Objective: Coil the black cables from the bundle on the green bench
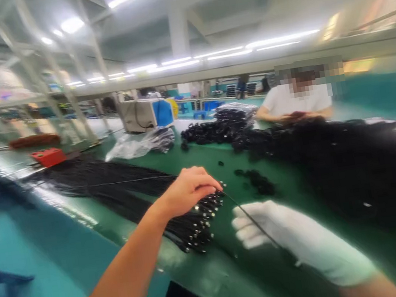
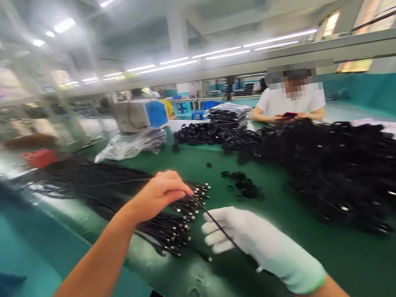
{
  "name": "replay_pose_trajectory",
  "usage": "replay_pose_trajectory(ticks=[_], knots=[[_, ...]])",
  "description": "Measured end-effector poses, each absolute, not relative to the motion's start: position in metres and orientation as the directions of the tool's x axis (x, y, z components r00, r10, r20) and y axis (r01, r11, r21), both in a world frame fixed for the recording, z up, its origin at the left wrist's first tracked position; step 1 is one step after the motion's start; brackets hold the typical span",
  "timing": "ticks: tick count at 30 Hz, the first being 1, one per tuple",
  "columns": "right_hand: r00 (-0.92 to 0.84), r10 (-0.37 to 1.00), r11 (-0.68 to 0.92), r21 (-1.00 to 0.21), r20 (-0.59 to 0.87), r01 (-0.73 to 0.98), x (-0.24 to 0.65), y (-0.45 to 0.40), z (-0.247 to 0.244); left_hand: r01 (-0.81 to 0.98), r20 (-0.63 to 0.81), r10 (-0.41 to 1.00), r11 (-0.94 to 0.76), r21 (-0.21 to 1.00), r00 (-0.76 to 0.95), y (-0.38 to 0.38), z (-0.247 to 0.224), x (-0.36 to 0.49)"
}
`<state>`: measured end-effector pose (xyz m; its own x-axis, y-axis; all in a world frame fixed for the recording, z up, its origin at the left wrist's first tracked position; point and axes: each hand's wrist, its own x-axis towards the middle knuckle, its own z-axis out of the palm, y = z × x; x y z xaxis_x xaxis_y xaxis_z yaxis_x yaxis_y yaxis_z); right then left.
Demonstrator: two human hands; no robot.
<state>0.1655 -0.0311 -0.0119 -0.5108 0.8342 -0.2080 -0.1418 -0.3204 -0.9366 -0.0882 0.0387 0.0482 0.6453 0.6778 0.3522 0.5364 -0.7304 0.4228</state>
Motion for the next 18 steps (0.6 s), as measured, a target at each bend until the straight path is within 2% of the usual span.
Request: replay_pose_trajectory(ticks=[3, 6, 9, 12, 18], knots=[[-0.729, 0.660, -0.460, -0.864, -0.181, -0.203, 0.143, -0.039, -0.020, 0.651, 0.419, 0.706, -0.700, 0.292, 0.571, 0.031, 0.047, -0.056], [-0.823, 0.557, -0.607, -0.732, -0.115, -0.309, 0.145, -0.040, -0.037, 0.623, 0.320, 0.656, -0.753, 0.212, 0.684, 0.016, 0.036, -0.033], [-0.873, 0.487, -0.703, -0.604, -0.024, -0.376, 0.151, -0.041, -0.050, 0.472, 0.176, 0.535, -0.828, 0.303, 0.826, 0.007, 0.027, -0.019], [-0.903, 0.430, -0.755, -0.547, 0.002, -0.361, 0.155, -0.042, -0.055, 0.423, 0.151, 0.503, -0.826, 0.372, 0.851, 0.014, 0.027, -0.015], [-0.888, 0.460, -0.723, -0.581, -0.003, -0.373, 0.156, -0.039, -0.065, 0.439, 0.018, 0.463, -0.850, 0.293, 0.886, 0.031, 0.038, -0.006]])
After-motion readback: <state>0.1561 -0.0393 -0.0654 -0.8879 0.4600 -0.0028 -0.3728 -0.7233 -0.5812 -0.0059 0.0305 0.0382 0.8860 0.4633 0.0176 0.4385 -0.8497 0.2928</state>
